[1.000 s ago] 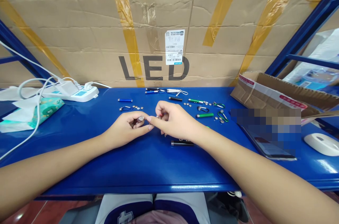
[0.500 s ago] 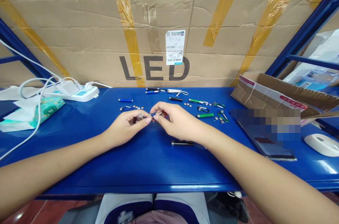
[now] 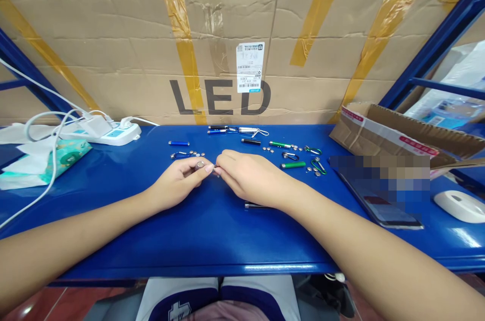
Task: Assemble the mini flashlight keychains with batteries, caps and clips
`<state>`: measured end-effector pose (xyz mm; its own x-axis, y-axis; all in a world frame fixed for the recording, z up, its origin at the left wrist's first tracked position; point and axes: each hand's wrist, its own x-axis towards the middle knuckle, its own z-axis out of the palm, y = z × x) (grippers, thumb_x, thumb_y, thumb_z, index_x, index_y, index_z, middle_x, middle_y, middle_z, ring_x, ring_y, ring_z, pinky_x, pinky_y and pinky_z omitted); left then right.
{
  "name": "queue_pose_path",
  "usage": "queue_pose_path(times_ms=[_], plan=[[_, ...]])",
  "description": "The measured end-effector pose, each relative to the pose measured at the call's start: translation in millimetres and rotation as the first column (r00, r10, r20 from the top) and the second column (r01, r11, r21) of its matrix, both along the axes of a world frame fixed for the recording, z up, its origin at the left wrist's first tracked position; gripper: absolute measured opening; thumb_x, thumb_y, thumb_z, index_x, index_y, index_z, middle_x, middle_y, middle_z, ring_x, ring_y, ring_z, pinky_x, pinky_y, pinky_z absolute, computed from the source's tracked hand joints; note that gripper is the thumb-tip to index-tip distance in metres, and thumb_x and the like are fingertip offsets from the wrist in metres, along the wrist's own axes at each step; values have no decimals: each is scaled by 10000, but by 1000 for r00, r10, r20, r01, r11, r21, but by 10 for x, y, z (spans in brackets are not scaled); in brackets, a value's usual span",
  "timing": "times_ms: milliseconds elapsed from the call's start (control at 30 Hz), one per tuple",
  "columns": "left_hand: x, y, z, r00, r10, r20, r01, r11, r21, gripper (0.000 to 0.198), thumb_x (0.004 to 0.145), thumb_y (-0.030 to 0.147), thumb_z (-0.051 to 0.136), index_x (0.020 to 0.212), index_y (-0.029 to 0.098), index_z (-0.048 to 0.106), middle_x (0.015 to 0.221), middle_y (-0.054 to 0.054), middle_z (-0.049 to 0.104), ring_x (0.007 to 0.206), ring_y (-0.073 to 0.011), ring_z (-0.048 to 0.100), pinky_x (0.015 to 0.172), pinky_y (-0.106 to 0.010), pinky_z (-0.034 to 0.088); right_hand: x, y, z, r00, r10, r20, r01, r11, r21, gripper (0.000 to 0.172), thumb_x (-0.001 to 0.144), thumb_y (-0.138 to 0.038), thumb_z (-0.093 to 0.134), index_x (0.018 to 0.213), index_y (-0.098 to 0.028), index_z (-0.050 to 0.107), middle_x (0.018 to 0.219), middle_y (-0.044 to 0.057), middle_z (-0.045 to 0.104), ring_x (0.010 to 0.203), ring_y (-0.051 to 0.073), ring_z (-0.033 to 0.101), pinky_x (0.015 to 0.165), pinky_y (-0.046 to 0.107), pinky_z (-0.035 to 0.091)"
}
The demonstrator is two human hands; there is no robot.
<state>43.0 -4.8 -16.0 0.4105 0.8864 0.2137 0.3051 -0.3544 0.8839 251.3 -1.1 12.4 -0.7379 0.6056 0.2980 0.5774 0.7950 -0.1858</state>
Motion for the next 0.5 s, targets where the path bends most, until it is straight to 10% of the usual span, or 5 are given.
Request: queue_pose_path(times_ms=[500], plan=[[-36,-57,-51,959,-203,197,244,946,-214,353,1008,462,385,828,173,480,735,25,415,600,-95,377,555,-247,348,1,-14,56,977,-65,-202,30,985,-170,250,997,-307,431,799,-189,526,751,0,585,671,129,494,633,257,336]])
